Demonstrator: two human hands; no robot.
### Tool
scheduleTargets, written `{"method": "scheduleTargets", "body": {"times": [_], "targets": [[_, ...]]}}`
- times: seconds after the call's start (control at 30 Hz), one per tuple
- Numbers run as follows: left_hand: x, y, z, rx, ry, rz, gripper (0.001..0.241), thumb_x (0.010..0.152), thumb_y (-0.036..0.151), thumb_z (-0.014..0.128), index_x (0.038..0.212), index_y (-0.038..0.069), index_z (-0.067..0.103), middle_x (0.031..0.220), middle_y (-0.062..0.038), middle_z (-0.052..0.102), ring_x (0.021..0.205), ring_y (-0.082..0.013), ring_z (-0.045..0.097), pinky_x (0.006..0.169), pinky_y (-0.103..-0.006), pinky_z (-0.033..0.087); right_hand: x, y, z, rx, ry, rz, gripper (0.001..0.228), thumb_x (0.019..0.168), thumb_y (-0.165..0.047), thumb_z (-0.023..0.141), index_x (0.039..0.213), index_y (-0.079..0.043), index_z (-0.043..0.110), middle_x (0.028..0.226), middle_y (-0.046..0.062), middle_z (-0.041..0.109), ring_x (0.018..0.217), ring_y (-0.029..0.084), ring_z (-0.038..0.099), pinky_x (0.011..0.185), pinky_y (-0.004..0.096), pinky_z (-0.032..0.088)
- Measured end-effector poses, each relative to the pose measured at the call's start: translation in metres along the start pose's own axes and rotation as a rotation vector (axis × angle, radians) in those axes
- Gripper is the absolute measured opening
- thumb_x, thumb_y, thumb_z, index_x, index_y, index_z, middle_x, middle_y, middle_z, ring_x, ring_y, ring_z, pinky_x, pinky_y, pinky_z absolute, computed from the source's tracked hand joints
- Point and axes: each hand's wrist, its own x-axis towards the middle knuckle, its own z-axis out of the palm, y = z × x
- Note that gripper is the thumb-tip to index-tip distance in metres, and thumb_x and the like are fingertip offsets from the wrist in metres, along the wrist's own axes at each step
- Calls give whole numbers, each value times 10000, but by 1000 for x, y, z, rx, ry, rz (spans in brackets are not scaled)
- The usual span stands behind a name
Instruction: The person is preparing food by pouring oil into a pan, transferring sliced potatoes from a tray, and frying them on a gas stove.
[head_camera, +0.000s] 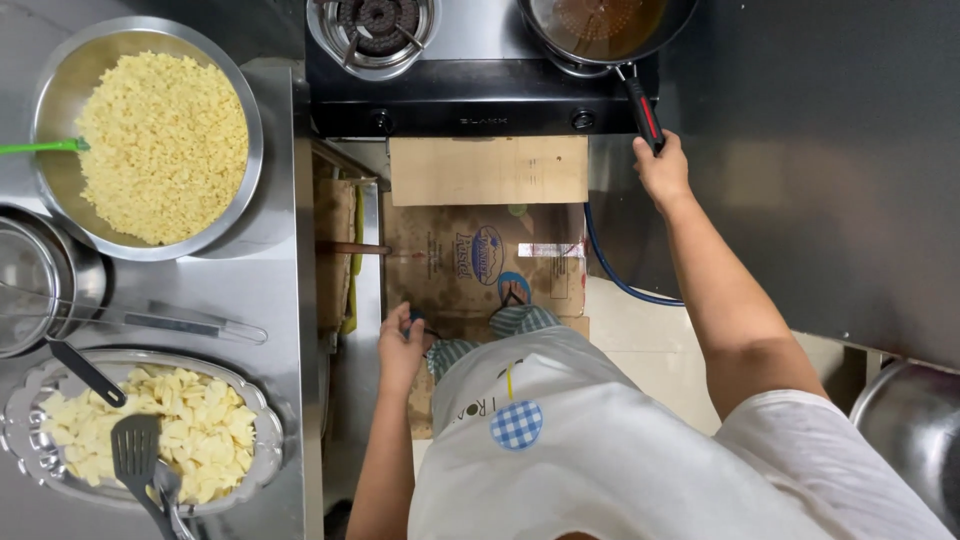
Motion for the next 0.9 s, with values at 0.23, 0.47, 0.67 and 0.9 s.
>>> {"method": "scheduleTargets", "body": {"times": [0.23,0.47,0.67,0.9], "targets": [[-1,-27,20,291,38,-10,458,991,263,729,1430,151,665,1199,-163,679,1217,-377,691,1029,-482,569,31,16,-9,-239,-1,-160,479,1122,-398,727,1397,-16,643,1212,291,721,1142,431,701,904,513,606],[18,40,-38,162,271,334,408,989,153,638,1388,66,639,1324,-199,635,1278,-377,598,1147,-440,445,47,18,-18,-134,-33,-191,289,1119,-342,601,1244,-92,674,855,31,611,647,160,577,517,397,468],[10,84,-110,171,434,375,378,1041,105,628,1405,4,610,1326,-190,593,1234,-365,628,1121,-431,470,71,34,-35,-265,-3,-404,513,1222,-511,725,1209,-16,589,1045,170,667,882,313,636,776,456,512],[-1,49,-175,223,538,380,343,1032,74,620,1367,4,640,1327,-205,581,1214,-388,623,1113,-464,472,-48,-41,-38,-223,209,-816,598,1114,50,809,1548,126,405,1420,409,489,1351,585,493,1156,606,365]]}}
